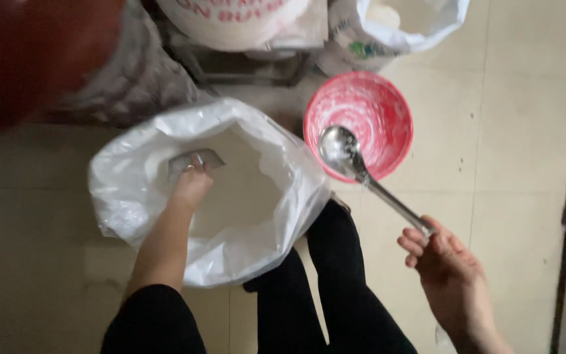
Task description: Layering green plums and sugar in a glass jar for preservation.
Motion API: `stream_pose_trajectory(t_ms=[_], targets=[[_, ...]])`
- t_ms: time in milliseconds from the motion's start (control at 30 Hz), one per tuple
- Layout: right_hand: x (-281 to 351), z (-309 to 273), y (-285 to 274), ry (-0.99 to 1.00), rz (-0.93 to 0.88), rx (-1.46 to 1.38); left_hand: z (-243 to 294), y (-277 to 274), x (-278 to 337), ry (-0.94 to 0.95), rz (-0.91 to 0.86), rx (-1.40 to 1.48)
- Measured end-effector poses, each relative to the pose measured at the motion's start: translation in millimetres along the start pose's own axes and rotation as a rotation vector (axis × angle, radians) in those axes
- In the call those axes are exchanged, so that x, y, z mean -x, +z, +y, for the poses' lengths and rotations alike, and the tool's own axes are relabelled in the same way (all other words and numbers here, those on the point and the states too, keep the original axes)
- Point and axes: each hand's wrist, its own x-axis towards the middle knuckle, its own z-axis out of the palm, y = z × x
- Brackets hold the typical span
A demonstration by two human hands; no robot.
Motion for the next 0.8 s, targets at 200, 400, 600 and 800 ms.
stream_pose_trajectory(t_ms=[200, 400, 600, 800], targets=[[12.7, 1.0, 21.4, -0.065, 0.071, 0.016, -13.4, -57.2, -15.3, -0.243, -0.657, 0.704], [11.6, -2.4, 30.5, -0.131, 0.071, -0.014, -6.9, 28.7, 2.8, -0.150, -0.440, 0.691], [3.9, -4.4, 32.7, -0.133, 0.102, -0.002, -1.5, -33.2, 10.6, -0.164, -0.686, 0.896], [6.3, -14.9, 34.9, -0.169, 0.091, -0.008, -36.5, -78.9, -10.4, -0.134, -0.712, 1.057]])
